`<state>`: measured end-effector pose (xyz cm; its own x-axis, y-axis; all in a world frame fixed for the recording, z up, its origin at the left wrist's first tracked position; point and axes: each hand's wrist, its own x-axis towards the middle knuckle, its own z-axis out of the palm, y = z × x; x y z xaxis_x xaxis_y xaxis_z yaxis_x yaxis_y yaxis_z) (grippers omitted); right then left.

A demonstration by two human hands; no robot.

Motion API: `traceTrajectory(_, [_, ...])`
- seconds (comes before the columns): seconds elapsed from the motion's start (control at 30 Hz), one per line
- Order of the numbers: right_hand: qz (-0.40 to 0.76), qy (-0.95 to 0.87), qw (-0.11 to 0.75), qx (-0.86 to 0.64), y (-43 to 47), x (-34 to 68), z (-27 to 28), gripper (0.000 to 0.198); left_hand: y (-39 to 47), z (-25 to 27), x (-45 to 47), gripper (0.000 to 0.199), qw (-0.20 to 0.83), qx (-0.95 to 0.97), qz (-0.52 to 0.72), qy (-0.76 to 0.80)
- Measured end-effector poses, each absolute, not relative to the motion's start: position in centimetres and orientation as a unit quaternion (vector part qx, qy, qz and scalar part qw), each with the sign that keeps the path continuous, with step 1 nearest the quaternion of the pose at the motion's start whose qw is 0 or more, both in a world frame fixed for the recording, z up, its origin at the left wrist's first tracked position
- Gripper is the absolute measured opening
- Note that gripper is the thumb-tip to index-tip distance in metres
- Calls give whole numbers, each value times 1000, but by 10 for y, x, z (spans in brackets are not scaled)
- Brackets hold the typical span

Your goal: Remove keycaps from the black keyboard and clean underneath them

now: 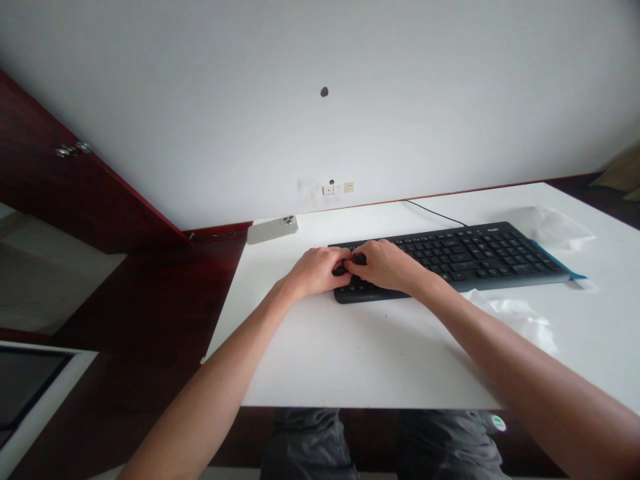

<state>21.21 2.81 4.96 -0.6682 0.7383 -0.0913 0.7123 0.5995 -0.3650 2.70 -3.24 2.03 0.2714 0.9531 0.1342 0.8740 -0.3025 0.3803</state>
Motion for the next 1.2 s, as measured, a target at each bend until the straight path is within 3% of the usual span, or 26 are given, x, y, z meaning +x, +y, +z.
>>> traceTrajectory(0.2, [222, -885, 35, -407, 31, 213, 49, 27, -35, 23, 32, 11, 91, 788, 140, 593])
traceTrajectory(0.53, [173, -891, 27, -419, 29, 211, 48, 31, -35, 15, 37, 10, 96, 775, 163, 603])
traceTrajectory(1.2, [244, -879, 57, -405, 34, 212, 44, 36, -36, 11, 51, 19, 47, 755, 121, 643])
